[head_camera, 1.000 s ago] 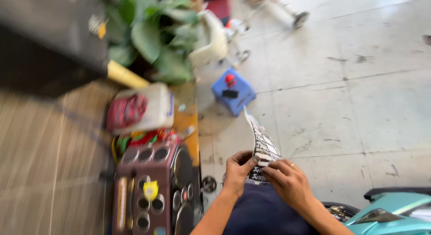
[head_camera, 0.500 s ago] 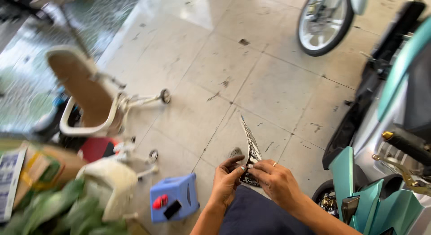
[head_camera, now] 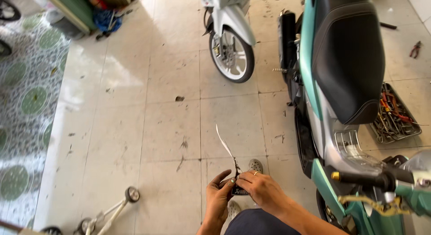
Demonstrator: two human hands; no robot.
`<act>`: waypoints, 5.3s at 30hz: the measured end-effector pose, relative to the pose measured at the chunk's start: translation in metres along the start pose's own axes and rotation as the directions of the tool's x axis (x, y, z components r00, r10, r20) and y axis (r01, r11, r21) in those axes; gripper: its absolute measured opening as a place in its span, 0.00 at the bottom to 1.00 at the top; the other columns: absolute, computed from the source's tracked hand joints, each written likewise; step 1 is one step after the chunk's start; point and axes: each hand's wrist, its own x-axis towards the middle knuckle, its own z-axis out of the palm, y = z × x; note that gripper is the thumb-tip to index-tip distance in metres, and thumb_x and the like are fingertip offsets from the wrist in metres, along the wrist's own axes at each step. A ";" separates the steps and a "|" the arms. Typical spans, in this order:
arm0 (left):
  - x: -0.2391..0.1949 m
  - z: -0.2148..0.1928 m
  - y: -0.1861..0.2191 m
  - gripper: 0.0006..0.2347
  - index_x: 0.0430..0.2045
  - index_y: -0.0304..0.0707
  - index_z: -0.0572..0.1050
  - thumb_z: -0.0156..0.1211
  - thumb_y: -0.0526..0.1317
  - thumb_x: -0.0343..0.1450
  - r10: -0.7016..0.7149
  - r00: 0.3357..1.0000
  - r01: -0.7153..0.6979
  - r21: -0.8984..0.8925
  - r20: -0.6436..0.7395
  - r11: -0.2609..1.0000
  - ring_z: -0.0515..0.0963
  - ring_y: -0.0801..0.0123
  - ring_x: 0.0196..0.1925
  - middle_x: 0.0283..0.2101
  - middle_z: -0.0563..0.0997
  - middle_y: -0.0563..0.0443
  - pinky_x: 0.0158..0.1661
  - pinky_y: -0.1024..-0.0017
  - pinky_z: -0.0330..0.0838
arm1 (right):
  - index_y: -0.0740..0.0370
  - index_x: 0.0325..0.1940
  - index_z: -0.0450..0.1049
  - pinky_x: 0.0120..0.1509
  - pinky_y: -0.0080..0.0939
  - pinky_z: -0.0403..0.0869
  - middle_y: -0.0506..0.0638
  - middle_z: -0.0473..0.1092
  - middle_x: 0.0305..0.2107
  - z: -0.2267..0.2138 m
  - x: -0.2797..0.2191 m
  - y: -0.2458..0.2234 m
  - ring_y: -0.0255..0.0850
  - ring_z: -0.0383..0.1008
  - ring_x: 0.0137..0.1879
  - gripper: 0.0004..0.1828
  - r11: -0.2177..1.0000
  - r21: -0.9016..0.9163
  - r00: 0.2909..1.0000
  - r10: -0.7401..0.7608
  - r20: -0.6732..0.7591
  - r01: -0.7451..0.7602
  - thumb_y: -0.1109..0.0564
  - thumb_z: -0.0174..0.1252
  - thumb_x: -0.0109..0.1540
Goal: The person applies several black and white brand stickers to the front fork and rear shock absorber of a teal scooter. They peel stickers from a sheet and carefully place them on the scooter's suspension components.
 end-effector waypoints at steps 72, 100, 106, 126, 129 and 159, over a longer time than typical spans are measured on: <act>0.516 0.524 0.301 0.14 0.41 0.30 0.79 0.73 0.31 0.63 -0.542 0.815 0.235 0.737 0.205 0.633 0.60 0.84 0.16 0.16 0.68 0.61 0.17 0.85 0.54 | 0.53 0.43 0.75 0.41 0.50 0.78 0.46 0.67 0.34 -0.227 0.368 0.513 0.46 0.75 0.40 0.03 0.631 0.214 0.637 0.769 -0.048 -0.745 0.54 0.58 0.66; 0.557 0.584 0.302 0.15 0.44 0.29 0.78 0.72 0.29 0.64 -0.576 0.784 0.275 0.702 0.231 0.657 0.73 0.78 0.20 0.24 0.81 0.50 0.20 0.82 0.62 | 0.60 0.48 0.80 0.58 0.42 0.79 0.53 0.78 0.44 -0.236 0.366 0.550 0.46 0.81 0.48 0.15 0.704 0.311 0.518 0.692 -0.502 -0.639 0.56 0.68 0.59; 0.576 0.608 0.333 0.18 0.45 0.30 0.80 0.75 0.34 0.62 -0.554 0.796 0.185 0.773 0.244 0.606 0.76 0.76 0.31 0.30 0.86 0.48 0.30 0.77 0.63 | 0.58 0.49 0.81 0.58 0.40 0.80 0.52 0.78 0.44 -0.238 0.401 0.575 0.44 0.82 0.47 0.15 0.658 0.337 0.466 0.732 -0.497 -0.674 0.58 0.69 0.57; 0.719 0.648 0.369 0.20 0.46 0.25 0.78 0.74 0.33 0.60 -0.679 0.686 0.162 0.856 0.260 0.491 0.83 0.68 0.35 0.36 0.87 0.37 0.36 0.76 0.74 | 0.56 0.52 0.79 0.48 0.39 0.82 0.48 0.77 0.41 -0.218 0.491 0.661 0.41 0.80 0.41 0.19 0.573 0.314 0.356 0.765 -0.537 -0.757 0.63 0.69 0.57; 0.744 0.635 0.342 0.16 0.42 0.26 0.80 0.74 0.30 0.61 -0.684 0.679 0.221 0.816 0.265 0.535 0.76 0.75 0.25 0.31 0.85 0.42 0.25 0.80 0.63 | 0.61 0.45 0.80 0.48 0.40 0.81 0.53 0.76 0.41 -0.200 0.478 0.677 0.44 0.81 0.43 0.14 0.658 0.203 0.428 0.662 -0.615 -0.725 0.71 0.64 0.57; 1.055 0.488 0.106 0.21 0.47 0.17 0.78 0.72 0.27 0.60 -0.658 0.514 -0.043 0.783 0.550 0.620 0.79 0.68 0.27 0.35 0.87 0.32 0.29 0.79 0.70 | 0.61 0.42 0.69 0.32 0.51 0.74 0.52 0.66 0.35 0.113 0.407 0.878 0.50 0.70 0.39 0.11 0.685 -0.050 0.635 0.643 -0.428 -0.727 0.71 0.52 0.59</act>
